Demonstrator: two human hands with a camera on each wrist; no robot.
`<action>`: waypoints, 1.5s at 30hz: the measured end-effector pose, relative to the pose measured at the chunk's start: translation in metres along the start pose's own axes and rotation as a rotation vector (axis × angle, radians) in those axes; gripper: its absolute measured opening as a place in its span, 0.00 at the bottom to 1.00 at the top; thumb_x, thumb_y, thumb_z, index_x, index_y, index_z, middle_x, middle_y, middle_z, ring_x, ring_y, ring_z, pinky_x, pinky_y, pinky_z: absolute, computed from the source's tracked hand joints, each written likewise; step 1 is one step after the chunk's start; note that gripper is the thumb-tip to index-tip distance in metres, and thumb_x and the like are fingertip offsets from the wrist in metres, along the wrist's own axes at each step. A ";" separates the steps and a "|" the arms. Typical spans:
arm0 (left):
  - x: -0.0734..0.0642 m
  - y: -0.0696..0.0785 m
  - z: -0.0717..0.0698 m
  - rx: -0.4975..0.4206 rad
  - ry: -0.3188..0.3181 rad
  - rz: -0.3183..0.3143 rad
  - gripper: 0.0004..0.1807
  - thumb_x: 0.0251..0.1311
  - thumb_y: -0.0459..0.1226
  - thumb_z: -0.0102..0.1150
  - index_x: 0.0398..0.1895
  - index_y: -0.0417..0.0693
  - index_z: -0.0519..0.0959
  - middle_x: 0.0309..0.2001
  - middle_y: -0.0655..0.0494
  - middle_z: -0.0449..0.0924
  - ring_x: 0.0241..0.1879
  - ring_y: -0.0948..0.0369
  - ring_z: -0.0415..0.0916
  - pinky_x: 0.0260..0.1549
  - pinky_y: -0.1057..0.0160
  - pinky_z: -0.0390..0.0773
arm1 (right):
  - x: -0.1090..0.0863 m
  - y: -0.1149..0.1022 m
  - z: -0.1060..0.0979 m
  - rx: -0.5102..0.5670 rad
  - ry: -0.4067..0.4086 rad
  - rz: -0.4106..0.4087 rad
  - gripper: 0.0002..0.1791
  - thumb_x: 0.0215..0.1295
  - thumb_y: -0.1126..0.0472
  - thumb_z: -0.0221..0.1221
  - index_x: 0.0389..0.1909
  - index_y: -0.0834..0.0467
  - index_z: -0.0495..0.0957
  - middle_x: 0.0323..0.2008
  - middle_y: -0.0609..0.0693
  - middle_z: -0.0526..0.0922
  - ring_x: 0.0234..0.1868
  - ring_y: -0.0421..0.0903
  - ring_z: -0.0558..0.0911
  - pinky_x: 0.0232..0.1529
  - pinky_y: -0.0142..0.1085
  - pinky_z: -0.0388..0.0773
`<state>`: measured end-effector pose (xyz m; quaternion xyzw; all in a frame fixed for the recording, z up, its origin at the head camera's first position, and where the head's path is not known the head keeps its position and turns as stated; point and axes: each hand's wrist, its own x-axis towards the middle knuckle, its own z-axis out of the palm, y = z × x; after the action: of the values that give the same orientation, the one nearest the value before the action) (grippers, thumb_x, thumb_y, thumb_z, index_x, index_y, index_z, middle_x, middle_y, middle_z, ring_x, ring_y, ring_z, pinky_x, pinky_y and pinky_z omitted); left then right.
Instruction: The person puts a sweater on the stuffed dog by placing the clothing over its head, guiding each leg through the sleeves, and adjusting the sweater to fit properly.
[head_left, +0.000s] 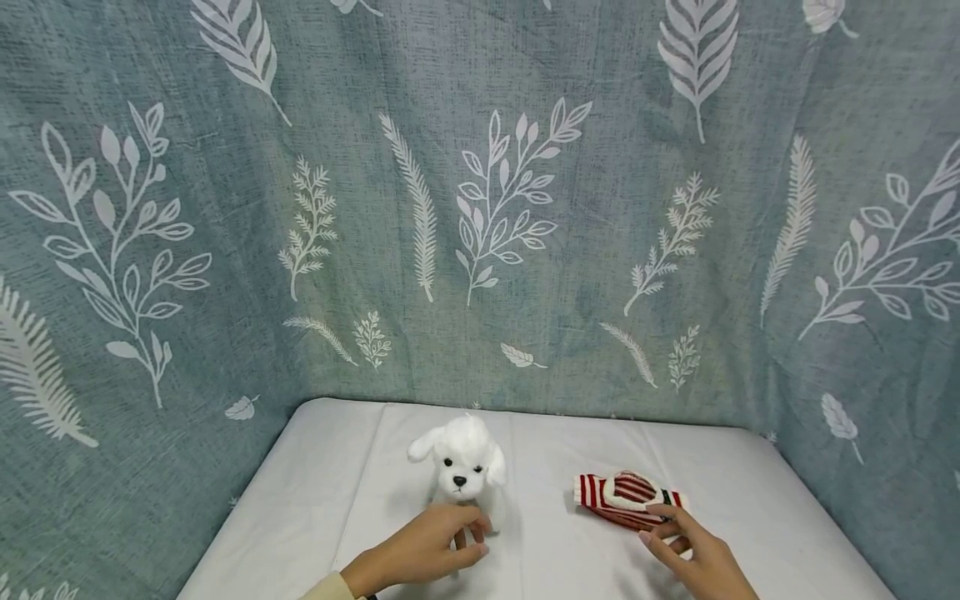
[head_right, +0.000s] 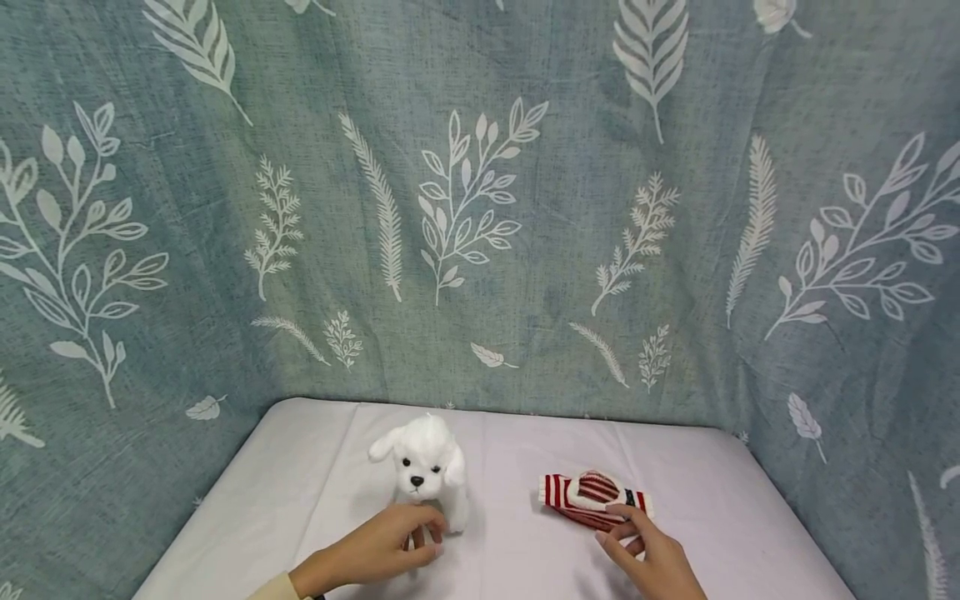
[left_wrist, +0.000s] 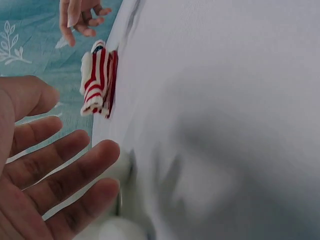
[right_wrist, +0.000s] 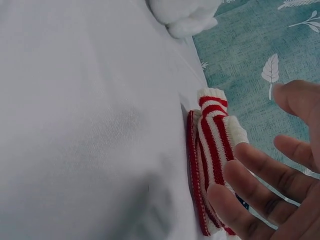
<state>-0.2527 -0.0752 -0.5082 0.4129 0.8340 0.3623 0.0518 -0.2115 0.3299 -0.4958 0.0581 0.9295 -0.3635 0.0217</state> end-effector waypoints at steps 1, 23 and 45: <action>0.003 0.001 0.002 0.002 -0.005 0.005 0.13 0.74 0.44 0.59 0.54 0.48 0.81 0.43 0.69 0.82 0.32 0.76 0.77 0.32 0.73 0.78 | 0.000 0.000 0.000 0.005 -0.001 0.003 0.37 0.69 0.38 0.63 0.67 0.59 0.71 0.43 0.47 0.84 0.36 0.45 0.83 0.33 0.41 0.80; 0.066 0.028 0.039 0.056 -0.016 0.053 0.12 0.75 0.47 0.57 0.54 0.55 0.81 0.42 0.72 0.81 0.31 0.79 0.74 0.31 0.77 0.75 | 0.002 0.007 0.003 0.134 0.005 0.021 0.34 0.68 0.43 0.66 0.65 0.60 0.74 0.40 0.50 0.85 0.36 0.47 0.83 0.29 0.42 0.81; 0.118 0.031 0.053 0.008 0.022 0.042 0.11 0.74 0.42 0.58 0.55 0.51 0.80 0.40 0.70 0.82 0.30 0.77 0.74 0.31 0.76 0.75 | 0.013 0.027 -0.005 0.247 -0.023 0.034 0.33 0.70 0.46 0.65 0.69 0.59 0.71 0.41 0.54 0.85 0.33 0.52 0.82 0.30 0.44 0.80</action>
<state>-0.2892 0.0526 -0.5020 0.4265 0.8273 0.3642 0.0335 -0.2208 0.3539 -0.5114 0.0719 0.8762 -0.4756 0.0309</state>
